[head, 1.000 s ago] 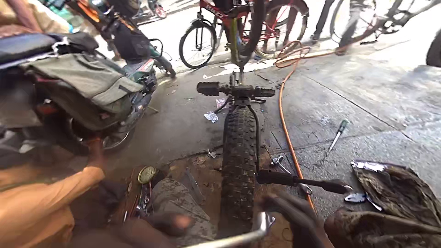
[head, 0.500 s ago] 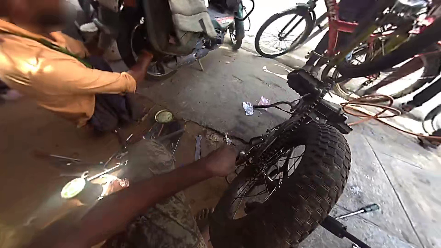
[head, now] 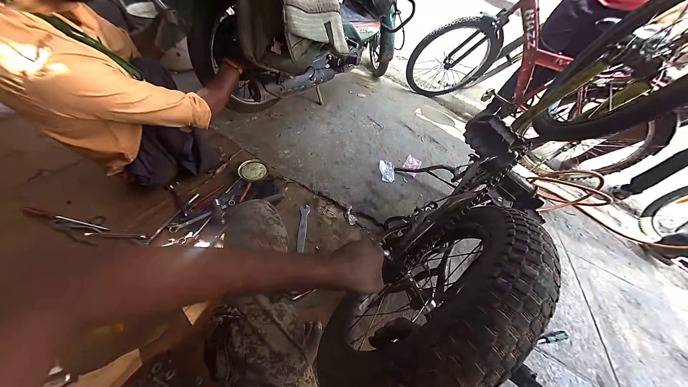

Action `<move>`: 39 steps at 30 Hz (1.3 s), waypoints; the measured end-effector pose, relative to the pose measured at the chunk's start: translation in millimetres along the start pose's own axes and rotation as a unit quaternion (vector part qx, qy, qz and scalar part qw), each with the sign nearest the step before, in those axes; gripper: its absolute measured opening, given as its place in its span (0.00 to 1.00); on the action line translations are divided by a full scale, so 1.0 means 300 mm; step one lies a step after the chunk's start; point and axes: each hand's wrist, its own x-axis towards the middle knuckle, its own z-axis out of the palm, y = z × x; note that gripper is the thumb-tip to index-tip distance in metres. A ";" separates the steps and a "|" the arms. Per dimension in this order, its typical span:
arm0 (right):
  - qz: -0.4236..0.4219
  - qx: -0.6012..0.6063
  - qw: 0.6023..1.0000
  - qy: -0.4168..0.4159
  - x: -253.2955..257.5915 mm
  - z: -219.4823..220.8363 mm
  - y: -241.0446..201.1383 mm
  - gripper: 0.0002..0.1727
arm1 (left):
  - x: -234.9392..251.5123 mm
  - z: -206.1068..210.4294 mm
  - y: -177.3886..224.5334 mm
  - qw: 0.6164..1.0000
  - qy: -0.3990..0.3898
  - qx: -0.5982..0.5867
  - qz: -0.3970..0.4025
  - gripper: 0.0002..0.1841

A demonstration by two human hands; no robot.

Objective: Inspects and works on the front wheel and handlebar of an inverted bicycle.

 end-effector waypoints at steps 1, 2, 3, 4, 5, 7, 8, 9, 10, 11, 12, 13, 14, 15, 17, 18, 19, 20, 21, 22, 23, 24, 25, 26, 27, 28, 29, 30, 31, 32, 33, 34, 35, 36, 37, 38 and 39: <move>0.000 0.012 1.000 -0.001 -0.005 -0.006 0.001 0.43 | -0.003 -0.017 0.018 1.000 -0.030 0.004 -0.001 0.17; 0.001 0.019 1.000 -0.005 -0.002 -0.006 -0.004 0.42 | -0.002 -0.037 0.033 0.999 -0.052 0.000 0.002 0.14; 0.001 0.025 1.000 -0.006 0.001 -0.006 -0.007 0.42 | -0.001 -0.050 0.046 0.998 -0.066 -0.003 0.000 0.13; 0.003 0.028 1.000 -0.013 -0.002 -0.013 -0.011 0.42 | -0.001 -0.046 0.052 0.998 -0.065 -0.003 -0.003 0.13; 0.013 0.033 0.999 -0.010 0.005 -0.013 -0.020 0.42 | -0.003 -0.031 0.049 0.999 -0.046 -0.008 -0.003 0.13; 0.035 0.075 0.996 0.018 0.048 0.015 -0.041 0.36 | -0.006 0.008 0.021 1.000 0.004 -0.029 0.002 0.14; 0.055 0.114 0.992 0.028 0.078 0.036 -0.056 0.33 | -0.005 0.022 0.007 0.999 0.021 -0.038 -0.002 0.15; 0.078 0.140 0.986 0.041 0.102 0.050 -0.066 0.33 | -0.004 0.025 0.002 0.999 0.026 -0.046 -0.009 0.16; 0.099 0.149 0.982 0.058 0.119 0.056 -0.070 0.35 | -0.001 0.024 0.002 0.998 0.028 -0.049 -0.015 0.16; 0.117 0.144 0.980 0.069 0.135 0.058 -0.072 0.38 | 0.001 0.022 0.003 0.998 0.029 -0.051 -0.019 0.17; 0.126 0.131 0.980 0.076 0.153 0.062 -0.075 0.40 | 0.003 0.019 0.001 0.998 0.032 -0.054 -0.019 0.17; 0.131 0.114 0.981 0.083 0.168 0.066 -0.080 0.43 | 0.003 0.017 -0.004 0.998 0.037 -0.055 -0.016 0.16; 0.136 0.100 0.982 0.083 0.177 0.069 -0.080 0.43 | 0.002 0.014 -0.010 0.997 0.042 -0.057 -0.012 0.15; 0.139 0.093 0.982 0.083 0.181 0.071 -0.078 0.43 | -0.002 0.011 -0.017 0.998 0.042 -0.055 -0.009 0.15; 0.141 0.085 0.983 0.082 0.182 0.075 -0.071 0.44 | -0.004 0.015 -0.033 0.997 0.057 -0.050 -0.002 0.16; 0.139 0.086 0.983 0.079 0.181 0.074 -0.067 0.44 | 0.000 0.027 -0.045 0.997 0.065 -0.046 0.004 0.19; 0.135 0.088 0.984 0.073 0.184 0.073 -0.065 0.44 | 0.011 0.047 -0.062 0.996 0.075 -0.045 0.010 0.22; 0.132 0.089 0.985 0.070 0.186 0.070 -0.065 0.43 | 0.026 0.074 -0.083 0.994 0.093 -0.052 0.022 0.23; 0.132 0.097 0.984 0.070 0.184 0.068 -0.066 0.42 | 0.040 0.104 -0.106 0.991 0.116 -0.060 0.041 0.24; 0.132 0.102 0.984 0.069 0.184 0.066 -0.068 0.40 | 0.059 0.135 -0.132 0.985 0.143 -0.067 0.066 0.25; 0.139 0.110 0.982 0.067 0.186 0.060 -0.069 0.40 | 0.077 0.165 -0.156 0.978 0.172 -0.072 0.091 0.25; 0.146 0.120 0.979 0.075 0.184 0.052 -0.067 0.43 | 0.097 0.197 -0.179 0.970 0.202 -0.074 0.116 0.25; 0.152 0.123 0.977 0.081 0.181 0.043 -0.065 0.47 | 0.107 0.223 -0.192 0.963 0.221 -0.079 0.132 0.26; 0.154 0.118 0.978 0.078 0.179 0.038 -0.061 0.50 | 0.107 0.234 -0.195 0.961 0.225 -0.084 0.134 0.28; 0.150 0.105 0.980 0.073 0.175 0.037 -0.057 0.51 | 0.104 0.237 -0.197 0.962 0.222 -0.092 0.130 0.29; 0.147 0.090 0.983 0.068 0.171 0.042 -0.054 0.51 | 0.099 0.236 -0.200 0.965 0.210 -0.101 0.118 0.28; 0.148 0.069 0.985 0.053 0.169 0.043 -0.055 0.50 | 0.096 0.230 -0.201 0.968 0.199 -0.109 0.105 0.26; 0.143 0.043 0.988 0.049 0.168 0.036 -0.050 0.51 | 0.089 0.217 -0.194 0.971 0.189 -0.117 0.090 0.24; 0.127 0.021 0.990 0.063 0.175 0.025 -0.053 0.55 | 0.077 0.197 -0.182 0.973 0.180 -0.126 0.077 0.22; 0.110 0.002 0.991 0.077 0.185 0.015 -0.062 0.56 | 0.066 0.176 -0.170 0.973 0.174 -0.133 0.070 0.21; 0.096 -0.009 0.990 0.100 0.198 0.012 -0.079 0.58 | 0.060 0.156 -0.158 0.977 0.160 -0.128 0.059 0.20; 0.088 -0.030 0.989 0.115 0.207 0.017 -0.095 0.60 | 0.054 0.127 -0.146 0.984 0.128 -0.116 0.048 0.20; 0.080 -0.059 0.987 0.125 0.217 0.025 -0.114 0.62 | 0.049 0.096 -0.132 0.990 0.089 -0.101 0.046 0.21; 0.068 -0.083 0.984 0.142 0.228 0.036 -0.126 0.61 | 0.042 0.062 -0.115 0.994 0.052 -0.083 0.045 0.21; 0.050 -0.091 0.983 0.151 0.236 0.043 -0.130 0.58 | 0.035 0.028 -0.095 0.997 0.018 -0.064 0.038 0.20; 0.036 -0.089 0.984 0.148 0.237 0.047 -0.133 0.57 | 0.032 -0.003 -0.076 0.998 -0.010 -0.051 0.025 0.18; 0.028 -0.089 0.985 0.146 0.239 0.049 -0.130 0.55 | 0.033 -0.028 -0.061 0.998 -0.038 -0.056 0.010 0.14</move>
